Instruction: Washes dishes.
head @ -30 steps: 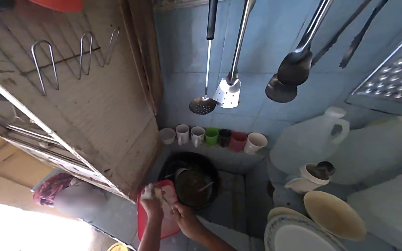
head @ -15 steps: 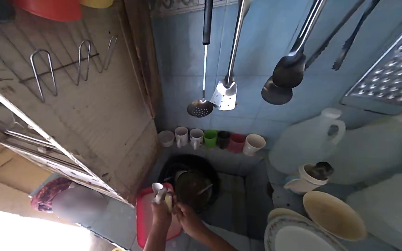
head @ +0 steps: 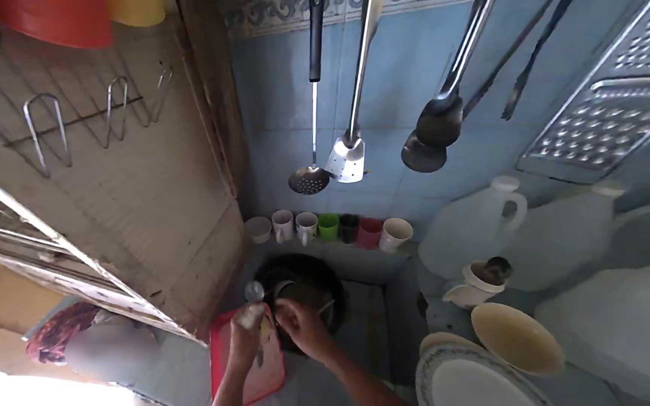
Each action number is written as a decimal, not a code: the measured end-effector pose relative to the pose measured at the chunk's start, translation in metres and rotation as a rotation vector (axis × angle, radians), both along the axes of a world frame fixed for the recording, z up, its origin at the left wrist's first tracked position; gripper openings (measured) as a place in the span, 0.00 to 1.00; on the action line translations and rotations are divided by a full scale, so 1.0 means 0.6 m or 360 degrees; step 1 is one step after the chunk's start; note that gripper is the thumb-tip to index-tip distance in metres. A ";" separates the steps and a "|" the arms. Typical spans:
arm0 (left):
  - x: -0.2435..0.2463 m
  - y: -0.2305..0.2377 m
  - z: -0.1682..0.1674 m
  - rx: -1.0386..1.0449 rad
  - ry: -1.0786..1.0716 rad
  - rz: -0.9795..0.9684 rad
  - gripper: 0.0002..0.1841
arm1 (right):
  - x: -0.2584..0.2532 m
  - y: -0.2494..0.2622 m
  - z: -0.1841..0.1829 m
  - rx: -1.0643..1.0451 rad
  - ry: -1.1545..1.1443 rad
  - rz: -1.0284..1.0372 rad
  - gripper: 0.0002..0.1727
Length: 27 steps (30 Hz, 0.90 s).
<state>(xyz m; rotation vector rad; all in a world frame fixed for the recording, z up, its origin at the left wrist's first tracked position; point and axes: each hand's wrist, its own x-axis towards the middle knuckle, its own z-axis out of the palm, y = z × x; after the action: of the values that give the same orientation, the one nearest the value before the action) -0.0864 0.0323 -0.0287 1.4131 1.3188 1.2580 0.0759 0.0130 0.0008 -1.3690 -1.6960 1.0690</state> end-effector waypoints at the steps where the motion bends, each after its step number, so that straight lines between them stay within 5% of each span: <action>1: -0.002 -0.012 0.019 -0.0094 0.0289 -0.0123 0.21 | 0.005 0.003 0.010 0.0135 0.0065 -0.0112 0.20; 3: 0.014 -0.034 0.053 -0.0313 0.0714 -0.0360 0.30 | 0.017 0.009 0.023 0.0274 0.0098 -0.0255 0.15; 6: 0.031 -0.043 0.046 -0.0225 0.0801 -0.0490 0.25 | 0.049 0.012 0.027 0.0399 0.0153 -0.0398 0.13; 10: -0.004 -0.028 0.013 -0.0232 0.1042 -0.0513 0.22 | 0.162 -0.019 0.082 0.0270 0.0160 -0.1065 0.17; 18: -0.077 -0.002 -0.058 -0.0192 0.0953 -0.0292 0.19 | 0.476 -0.097 0.136 0.0664 -0.0953 -0.1866 0.18; 24: -0.073 0.014 -0.072 -0.0318 0.1006 -0.0348 0.19 | 0.544 -0.079 0.095 0.0212 -0.1201 -0.1954 0.16; 27: -0.074 0.020 -0.080 -0.0473 0.1093 -0.0345 0.33 | 0.532 -0.062 0.081 0.0050 -0.1002 -0.1940 0.33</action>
<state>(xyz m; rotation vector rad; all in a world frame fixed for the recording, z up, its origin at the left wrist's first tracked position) -0.1309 0.0441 -0.0765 1.7784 1.6509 0.4051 0.3949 -0.0239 0.0496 -2.3447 -0.8326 -0.1063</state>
